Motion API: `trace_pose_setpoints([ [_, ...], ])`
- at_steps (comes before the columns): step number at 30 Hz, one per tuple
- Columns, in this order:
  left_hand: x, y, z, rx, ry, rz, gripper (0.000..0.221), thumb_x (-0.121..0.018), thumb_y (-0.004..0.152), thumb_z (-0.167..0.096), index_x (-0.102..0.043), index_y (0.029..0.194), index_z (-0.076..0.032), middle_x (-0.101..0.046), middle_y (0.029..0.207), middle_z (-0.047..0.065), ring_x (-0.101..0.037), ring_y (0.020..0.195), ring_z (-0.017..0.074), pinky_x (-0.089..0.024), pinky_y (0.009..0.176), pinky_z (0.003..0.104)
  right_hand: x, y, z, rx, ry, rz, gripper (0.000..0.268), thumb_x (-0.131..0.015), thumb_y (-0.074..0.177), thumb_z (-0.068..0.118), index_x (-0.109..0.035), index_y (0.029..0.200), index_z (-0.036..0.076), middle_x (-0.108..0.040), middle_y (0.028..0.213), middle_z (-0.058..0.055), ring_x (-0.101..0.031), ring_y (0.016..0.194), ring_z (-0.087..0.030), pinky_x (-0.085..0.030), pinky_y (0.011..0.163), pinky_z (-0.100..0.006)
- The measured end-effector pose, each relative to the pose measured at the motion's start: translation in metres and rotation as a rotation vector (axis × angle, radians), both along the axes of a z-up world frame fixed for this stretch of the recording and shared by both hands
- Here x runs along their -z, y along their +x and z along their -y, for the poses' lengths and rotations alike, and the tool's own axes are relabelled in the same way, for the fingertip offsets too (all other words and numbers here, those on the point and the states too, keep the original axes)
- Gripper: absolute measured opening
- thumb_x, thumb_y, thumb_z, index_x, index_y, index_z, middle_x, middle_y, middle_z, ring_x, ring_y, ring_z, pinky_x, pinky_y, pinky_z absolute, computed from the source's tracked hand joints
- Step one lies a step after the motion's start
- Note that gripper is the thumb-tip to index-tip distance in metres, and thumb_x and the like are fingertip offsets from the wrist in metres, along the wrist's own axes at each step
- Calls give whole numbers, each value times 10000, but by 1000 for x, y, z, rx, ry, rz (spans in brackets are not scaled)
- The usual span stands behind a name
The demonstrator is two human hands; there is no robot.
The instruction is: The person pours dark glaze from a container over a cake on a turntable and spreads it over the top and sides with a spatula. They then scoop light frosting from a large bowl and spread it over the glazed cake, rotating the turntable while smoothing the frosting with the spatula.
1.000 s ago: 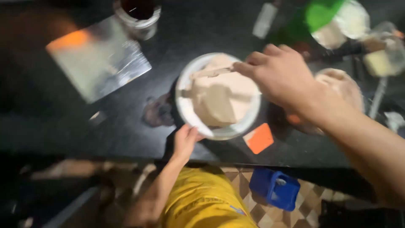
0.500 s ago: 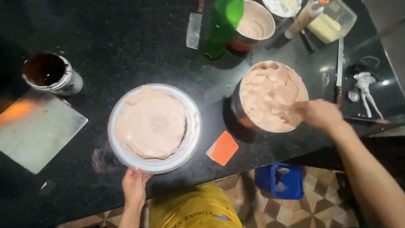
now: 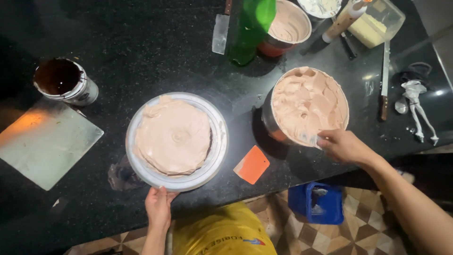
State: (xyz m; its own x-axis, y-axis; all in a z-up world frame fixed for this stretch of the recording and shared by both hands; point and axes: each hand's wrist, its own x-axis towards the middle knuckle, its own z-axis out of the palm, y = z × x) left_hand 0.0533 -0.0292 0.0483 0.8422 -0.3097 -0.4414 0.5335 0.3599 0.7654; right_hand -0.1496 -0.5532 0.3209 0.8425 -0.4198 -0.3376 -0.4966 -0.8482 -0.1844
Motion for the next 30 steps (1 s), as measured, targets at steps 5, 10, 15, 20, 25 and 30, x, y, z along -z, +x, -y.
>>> trace_pose_setpoints([
  [5,-11,6,1,73,-96,48,278,-527,1056,-184,-589,1218,33,-717,1118,171,-727,972,250,-587,926,429,-18,9,-47,859,803,15,187,-560,1005,212,-607,1063,41,-561,676,-63,-465,504,-160,-327,415,-313],
  [10,-24,41,2,-6,-122,30,280,-533,1072,-213,-621,1203,17,-705,1089,91,-693,942,171,-576,869,360,-44,13,-72,612,925,382,186,-531,1021,131,-611,1122,-3,-639,857,-113,-607,683,-197,-492,586,-347],
  [15,12,21,10,-21,-6,78,201,-584,1069,-147,-660,1168,11,-696,949,88,-663,812,168,-571,723,333,-111,111,-157,80,553,260,319,-572,964,96,-707,1248,44,-726,1083,-76,-658,943,-189,-509,838,-375],
  [20,-45,23,18,108,-184,88,251,-525,1061,-183,-617,1192,11,-708,986,84,-699,823,165,-586,731,316,-162,224,-346,-902,-620,86,536,-691,713,255,-755,1245,264,-673,1065,2,-585,988,-243,-473,848,-422],
  [25,-28,28,24,58,-231,50,261,-546,1056,-192,-609,1155,41,-705,1010,78,-725,895,162,-631,800,328,-112,272,-420,-1429,-984,-135,328,-640,779,309,-770,1047,172,-628,1143,-21,-546,1035,-226,-453,742,-366],
  [30,-29,28,26,60,-228,92,261,-573,1062,-173,-620,1134,74,-703,998,123,-713,886,188,-629,758,343,-93,278,-424,-1469,-967,-113,244,-650,802,277,-782,936,122,-633,1004,3,-566,954,-186,-439,719,-341],
])
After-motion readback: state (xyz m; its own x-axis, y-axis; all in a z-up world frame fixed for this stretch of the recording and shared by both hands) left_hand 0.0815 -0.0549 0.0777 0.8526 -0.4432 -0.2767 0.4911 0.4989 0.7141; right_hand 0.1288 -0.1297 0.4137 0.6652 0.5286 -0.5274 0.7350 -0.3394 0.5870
